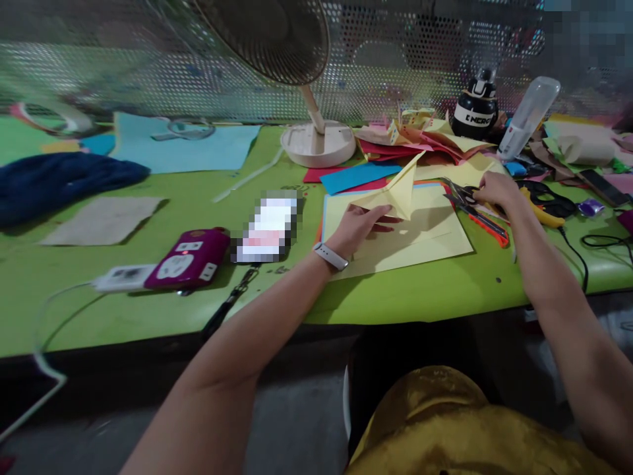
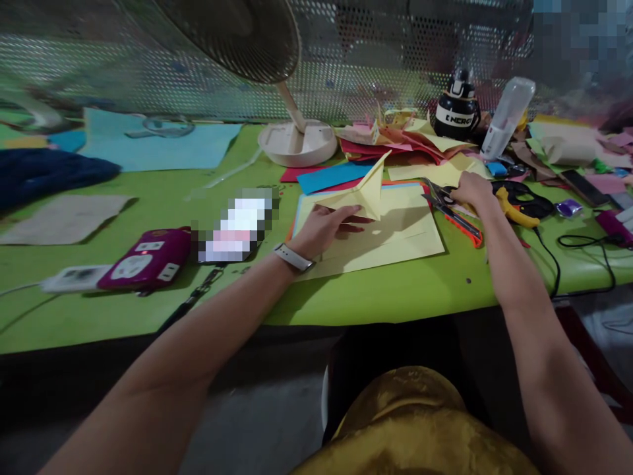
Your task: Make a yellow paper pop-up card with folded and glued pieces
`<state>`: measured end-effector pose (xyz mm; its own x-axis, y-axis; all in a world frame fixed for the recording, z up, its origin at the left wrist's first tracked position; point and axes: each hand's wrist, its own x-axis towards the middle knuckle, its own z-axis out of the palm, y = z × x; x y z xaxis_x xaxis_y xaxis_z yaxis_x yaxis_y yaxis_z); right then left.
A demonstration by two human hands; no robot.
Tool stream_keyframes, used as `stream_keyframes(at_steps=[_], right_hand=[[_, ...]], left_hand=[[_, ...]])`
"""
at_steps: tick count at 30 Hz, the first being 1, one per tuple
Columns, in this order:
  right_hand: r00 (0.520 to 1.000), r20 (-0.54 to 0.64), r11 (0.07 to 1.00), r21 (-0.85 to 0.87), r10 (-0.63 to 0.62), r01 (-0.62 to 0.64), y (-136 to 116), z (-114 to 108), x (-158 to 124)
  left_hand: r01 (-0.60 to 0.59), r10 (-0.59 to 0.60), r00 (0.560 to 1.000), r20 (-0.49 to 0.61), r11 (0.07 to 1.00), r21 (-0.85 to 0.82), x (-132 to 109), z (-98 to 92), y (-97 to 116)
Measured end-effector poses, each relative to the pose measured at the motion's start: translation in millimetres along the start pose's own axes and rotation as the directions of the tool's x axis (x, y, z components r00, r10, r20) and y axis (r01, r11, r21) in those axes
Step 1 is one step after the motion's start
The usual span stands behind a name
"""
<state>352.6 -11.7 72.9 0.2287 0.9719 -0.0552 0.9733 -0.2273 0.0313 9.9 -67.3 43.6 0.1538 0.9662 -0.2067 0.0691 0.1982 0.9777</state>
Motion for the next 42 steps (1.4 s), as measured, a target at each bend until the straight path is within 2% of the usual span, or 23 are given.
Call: stream_keyframes(at_steps=[4,9,12,15,19,23,28,35,40,42], right_hand=[[1.000,0.022,0.999,0.037,0.000,-0.001,3,-2,3],[0.994,0.092,0.997,0.049,0.061,-0.065,5,-1,6],[0.999,0.005,0.996,0.082,0.045,-0.045,7,-1,6],[0.995,-0.103,0.994,0.111,-0.012,0.024,5,0,5],[0.999,-0.030,0.996,0.083,-0.025,0.027,-2,4,2],[0.989,-0.142,0.993,0.100,-0.042,0.057,-6,7,2],[0.998,-0.038,0.996,0.067,-0.050,0.052,-3,8,4],[0.992,-0.106,0.995,0.068,-0.068,0.076,-5,3,-1],[0.995,0.017,0.991,0.095,-0.093,0.091,-8,-2,-3],[0.996,-0.007,0.989,0.122,-0.086,0.087,-7,-2,-3]], left_hand=[[-0.006,0.006,1.000,0.018,0.999,0.042,1,-1.5,-1],[-0.065,0.065,0.998,0.011,0.998,-0.010,9,-1.6,-8],[-0.139,0.137,0.990,-0.027,0.986,-0.093,11,0.0,-8],[-0.151,0.150,0.988,-0.023,0.981,-0.123,12,0.4,-8],[-0.154,0.154,0.988,-0.001,0.981,-0.115,12,-0.9,-9],[-0.167,0.170,0.985,0.012,0.980,-0.108,13,-1.7,-9],[-0.164,0.166,0.986,0.008,0.982,-0.099,12,-1.7,-8],[-0.134,0.134,0.991,0.002,0.990,-0.043,10,-2.2,-8],[-0.169,0.171,0.985,0.022,0.983,-0.065,11,-2.3,-8],[-0.179,0.181,0.983,0.022,0.981,-0.068,11,-2.6,-8]])
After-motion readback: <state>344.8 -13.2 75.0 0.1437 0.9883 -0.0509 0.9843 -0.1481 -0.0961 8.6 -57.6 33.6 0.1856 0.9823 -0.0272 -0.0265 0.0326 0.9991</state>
